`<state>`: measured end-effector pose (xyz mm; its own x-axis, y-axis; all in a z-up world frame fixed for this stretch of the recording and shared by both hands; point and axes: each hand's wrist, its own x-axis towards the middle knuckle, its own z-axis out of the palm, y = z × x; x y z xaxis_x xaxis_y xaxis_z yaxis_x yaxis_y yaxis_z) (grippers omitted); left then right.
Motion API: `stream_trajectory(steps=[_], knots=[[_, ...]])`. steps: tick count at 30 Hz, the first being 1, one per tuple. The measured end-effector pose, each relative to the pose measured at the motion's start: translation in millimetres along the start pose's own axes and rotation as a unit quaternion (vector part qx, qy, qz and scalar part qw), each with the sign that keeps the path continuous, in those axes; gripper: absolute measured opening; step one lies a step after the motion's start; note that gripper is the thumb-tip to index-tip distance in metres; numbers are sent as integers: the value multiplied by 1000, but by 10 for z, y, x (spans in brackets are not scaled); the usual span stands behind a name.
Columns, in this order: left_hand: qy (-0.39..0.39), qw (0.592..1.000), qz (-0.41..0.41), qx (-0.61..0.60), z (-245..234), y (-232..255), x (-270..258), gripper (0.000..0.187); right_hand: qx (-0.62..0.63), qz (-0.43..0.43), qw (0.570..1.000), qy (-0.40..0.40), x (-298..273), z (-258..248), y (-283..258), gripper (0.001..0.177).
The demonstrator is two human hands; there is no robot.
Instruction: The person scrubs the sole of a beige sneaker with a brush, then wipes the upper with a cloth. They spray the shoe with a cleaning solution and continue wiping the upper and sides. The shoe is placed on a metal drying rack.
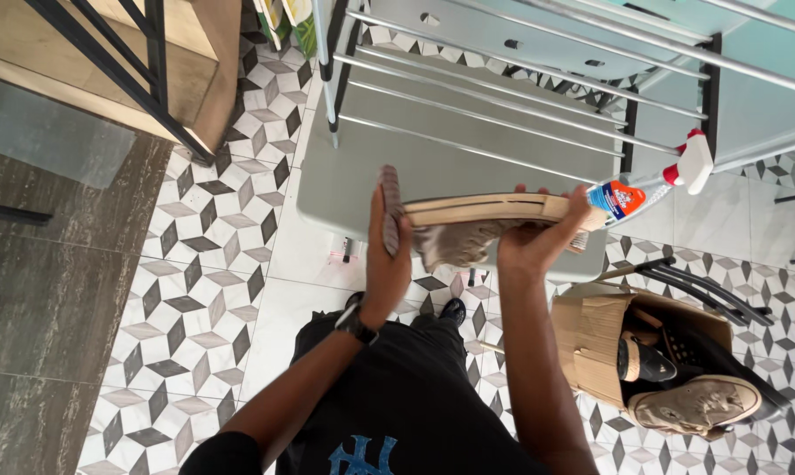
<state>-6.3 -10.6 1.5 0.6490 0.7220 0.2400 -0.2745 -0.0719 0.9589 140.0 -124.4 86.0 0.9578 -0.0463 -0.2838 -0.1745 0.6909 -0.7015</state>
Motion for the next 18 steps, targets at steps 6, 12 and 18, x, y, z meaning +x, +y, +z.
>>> stream_trajectory(steps=[6,12,18], knots=[[-124,986,5,-108,-205,-145,117,74,-2,-53,998,-37,-21,124,-140,69],[-145,980,-25,-137,-336,-133,187,38,-10,-35,999,-8,13,222,-380,67],[-248,964,3,-99,-488,257,415,40,-22,0,1000,14,5,216,-344,61]])
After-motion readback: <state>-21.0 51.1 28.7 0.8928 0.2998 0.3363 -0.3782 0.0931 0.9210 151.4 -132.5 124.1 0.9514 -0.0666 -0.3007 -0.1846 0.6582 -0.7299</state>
